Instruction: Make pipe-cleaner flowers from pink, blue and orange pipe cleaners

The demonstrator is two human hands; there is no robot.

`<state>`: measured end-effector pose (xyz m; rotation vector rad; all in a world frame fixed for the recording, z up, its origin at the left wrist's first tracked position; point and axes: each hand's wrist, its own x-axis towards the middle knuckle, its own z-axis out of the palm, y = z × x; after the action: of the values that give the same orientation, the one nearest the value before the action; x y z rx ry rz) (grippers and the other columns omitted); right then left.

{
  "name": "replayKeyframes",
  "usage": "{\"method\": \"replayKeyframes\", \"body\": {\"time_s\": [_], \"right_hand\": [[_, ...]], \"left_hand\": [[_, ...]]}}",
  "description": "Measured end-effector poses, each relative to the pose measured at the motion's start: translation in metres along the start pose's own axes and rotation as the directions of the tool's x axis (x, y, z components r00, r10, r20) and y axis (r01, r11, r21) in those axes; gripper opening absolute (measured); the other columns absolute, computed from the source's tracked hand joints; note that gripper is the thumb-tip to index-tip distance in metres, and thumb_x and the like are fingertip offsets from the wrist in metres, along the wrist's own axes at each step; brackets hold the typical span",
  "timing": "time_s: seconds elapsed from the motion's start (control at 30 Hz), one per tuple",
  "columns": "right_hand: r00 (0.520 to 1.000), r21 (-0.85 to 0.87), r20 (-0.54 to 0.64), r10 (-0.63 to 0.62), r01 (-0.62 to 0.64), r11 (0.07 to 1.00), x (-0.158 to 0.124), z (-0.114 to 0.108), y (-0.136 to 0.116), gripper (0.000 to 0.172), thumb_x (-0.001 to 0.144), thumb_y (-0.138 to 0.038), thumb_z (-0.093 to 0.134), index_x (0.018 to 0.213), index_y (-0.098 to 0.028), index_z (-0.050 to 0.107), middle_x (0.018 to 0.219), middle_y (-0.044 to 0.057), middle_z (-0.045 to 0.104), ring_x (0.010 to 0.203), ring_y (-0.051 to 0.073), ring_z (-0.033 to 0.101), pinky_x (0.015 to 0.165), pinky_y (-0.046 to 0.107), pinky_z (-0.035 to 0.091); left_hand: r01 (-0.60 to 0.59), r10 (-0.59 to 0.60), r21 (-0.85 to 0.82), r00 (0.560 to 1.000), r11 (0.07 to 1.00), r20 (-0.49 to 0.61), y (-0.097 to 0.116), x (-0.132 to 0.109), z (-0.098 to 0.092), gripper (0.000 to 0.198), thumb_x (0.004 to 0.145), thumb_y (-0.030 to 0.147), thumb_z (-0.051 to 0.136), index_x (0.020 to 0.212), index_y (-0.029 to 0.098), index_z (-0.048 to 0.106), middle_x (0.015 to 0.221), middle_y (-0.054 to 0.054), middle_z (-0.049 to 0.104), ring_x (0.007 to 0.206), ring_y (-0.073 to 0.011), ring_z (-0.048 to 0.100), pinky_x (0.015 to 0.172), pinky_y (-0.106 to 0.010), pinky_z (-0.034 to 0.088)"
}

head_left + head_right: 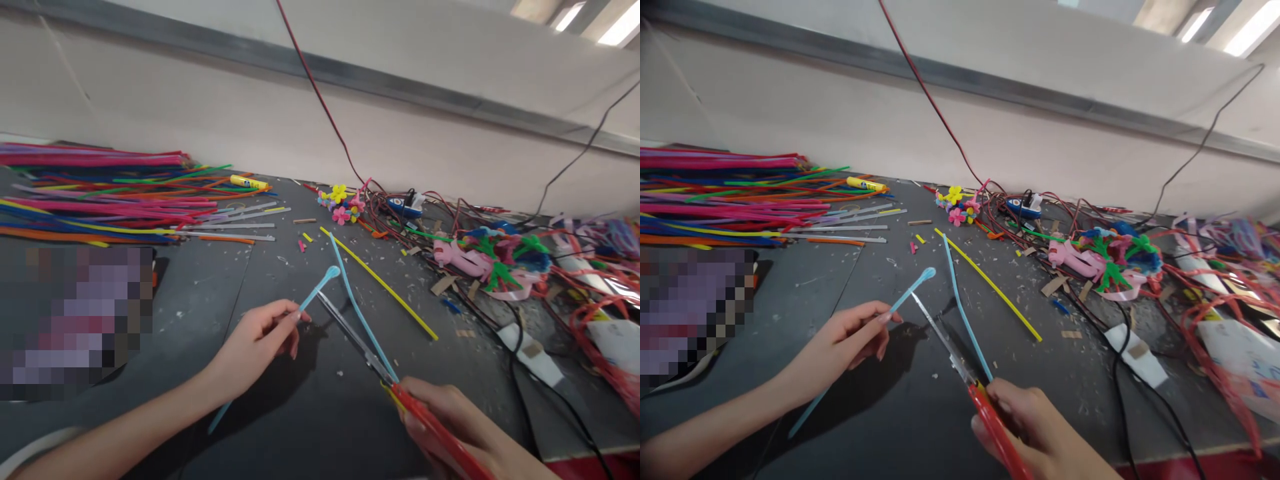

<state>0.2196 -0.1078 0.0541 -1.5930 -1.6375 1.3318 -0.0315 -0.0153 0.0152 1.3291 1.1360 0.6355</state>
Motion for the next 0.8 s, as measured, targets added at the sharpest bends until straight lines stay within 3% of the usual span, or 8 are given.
{"method": "replayKeyframes", "body": {"time_s": [0.13, 0.43, 0.7, 0.8], "right_hand": [[0.994, -0.053, 0.111, 0.016, -0.01, 0.999, 0.007, 0.006, -0.016, 0.045, 0.06, -0.065, 0.058, 0.068, -0.021, 0.063, 0.059, 0.003, 0.057, 0.057, 0.016, 0.048, 0.049, 0.023, 0.041], [0.995, -0.087, 0.101, -0.008, 0.017, 0.996, 0.013, 0.011, -0.028, 0.044, 0.062, -0.063, 0.057, 0.064, -0.02, 0.063, 0.054, 0.002, 0.054, 0.053, 0.013, 0.044, 0.046, 0.021, 0.038], [0.988, -0.124, 0.14, 0.068, -0.051, 0.991, 0.023, 0.013, -0.014, 0.034, 0.075, -0.05, 0.052, 0.06, -0.02, 0.06, 0.049, -0.002, 0.048, 0.045, 0.01, 0.039, 0.039, 0.019, 0.033], [0.999, -0.102, 0.039, 0.005, -0.001, 0.995, 0.022, 0.014, -0.005, 0.031, 0.072, -0.047, 0.057, 0.055, -0.02, 0.058, 0.048, -0.002, 0.048, 0.044, 0.009, 0.039, 0.038, 0.019, 0.033]], "left_hand": [[-0.014, 0.01, 0.066, 0.998, 0.998, 0.058, -0.002, -0.002, 0.002, 0.025, 0.084, 0.036, 0.042, 0.08, 0.016, 0.056, 0.049, 0.004, 0.052, 0.038, -0.0063, 0.032, 0.037, -0.018, 0.021], [-0.046, 0.034, 0.119, 0.994, 0.992, 0.106, -0.002, -0.003, 0.002, 0.026, 0.084, 0.035, 0.042, 0.08, 0.016, 0.059, 0.05, 0.002, 0.054, 0.045, -0.0091, 0.041, 0.044, -0.019, 0.029], [-0.025, 0.006, 0.14, 0.991, 0.99, 0.132, 0.0, -0.003, 0.002, 0.028, 0.083, 0.036, 0.042, 0.08, 0.016, 0.061, 0.05, 0.002, 0.055, 0.046, -0.0098, 0.041, 0.044, -0.019, 0.03], [-0.028, 0.01, 0.148, 0.992, 0.989, 0.126, -0.002, -0.002, 0.002, 0.028, 0.083, 0.036, 0.042, 0.079, 0.016, 0.06, 0.05, 0.002, 0.055, 0.046, -0.0094, 0.041, 0.045, -0.019, 0.03]]}}
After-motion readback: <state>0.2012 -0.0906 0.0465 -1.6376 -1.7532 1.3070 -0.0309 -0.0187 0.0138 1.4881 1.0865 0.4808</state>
